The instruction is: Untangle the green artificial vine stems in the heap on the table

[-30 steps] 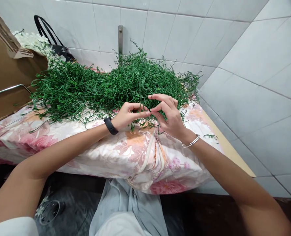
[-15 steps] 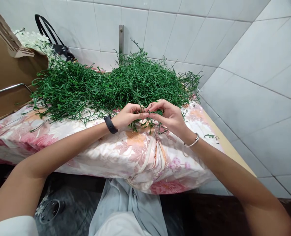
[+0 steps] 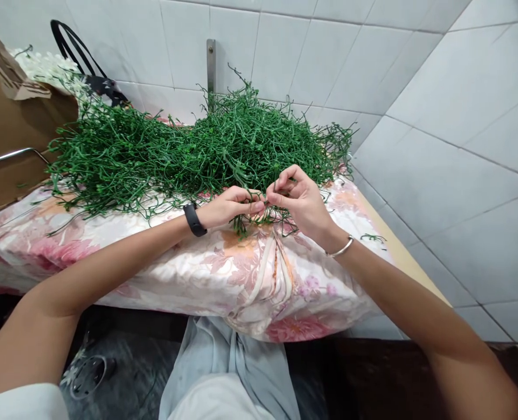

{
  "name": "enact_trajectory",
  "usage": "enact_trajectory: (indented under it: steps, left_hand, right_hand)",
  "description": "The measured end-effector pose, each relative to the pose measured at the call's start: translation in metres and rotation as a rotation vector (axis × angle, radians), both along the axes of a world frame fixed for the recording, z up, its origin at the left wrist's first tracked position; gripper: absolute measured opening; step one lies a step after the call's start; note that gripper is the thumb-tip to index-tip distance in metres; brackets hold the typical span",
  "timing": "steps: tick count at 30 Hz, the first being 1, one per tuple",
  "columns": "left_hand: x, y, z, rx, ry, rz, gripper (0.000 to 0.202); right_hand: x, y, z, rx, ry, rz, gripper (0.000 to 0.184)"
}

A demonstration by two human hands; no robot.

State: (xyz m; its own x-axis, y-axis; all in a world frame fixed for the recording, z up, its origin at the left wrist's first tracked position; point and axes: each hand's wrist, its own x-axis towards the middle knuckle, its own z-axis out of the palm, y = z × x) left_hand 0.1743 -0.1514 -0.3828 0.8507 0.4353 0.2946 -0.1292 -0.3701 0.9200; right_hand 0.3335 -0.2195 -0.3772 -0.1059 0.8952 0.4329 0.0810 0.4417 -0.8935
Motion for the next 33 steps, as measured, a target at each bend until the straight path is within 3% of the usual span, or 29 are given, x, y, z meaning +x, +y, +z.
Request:
enact_trajectory:
  steps: [4,7,9,12,17,20,27,33]
  left_hand:
    - [-0.001,-0.002,-0.007,0.072,-0.070,0.065,0.033]
    - [-0.002,-0.005,-0.016,0.159,-0.039,0.078,0.030]
    - [-0.001,-0.005,-0.021,0.075,-0.044,0.097,0.029]
    - [0.002,-0.002,-0.022,-0.122,-0.121,0.176,0.025]
    - [0.002,0.009,-0.015,-0.152,-0.285,0.316,0.026]
    - [-0.001,0.013,-0.012,-0.135,-0.337,0.351,0.031]
    - [-0.002,0.005,-0.006,-0.164,-0.318,0.334,0.035]
    - [-0.004,0.001,-0.003,-0.163,-0.288,0.246,0.041]
  right_hand:
    - [0.007,0.006,0.004,-0.041,0.065,-0.093,0.047]
    - [0.039,0.017,0.016,0.101,0.119,-0.278,0.046]
    - [0.063,0.024,0.023,0.235,0.174,-0.390,0.046]
    - [0.079,0.027,0.027,0.239,0.028,-0.366,0.043]
    - [0.060,0.019,0.019,0.272,-0.486,-0.372,0.033]
    - [0.051,0.014,0.017,0.302,-0.676,-0.409,0.035]
    - [0.040,0.007,0.018,0.497,-0.796,-0.627,0.021]
    - [0.033,0.004,0.015,0.379,-0.761,-0.576,0.021]
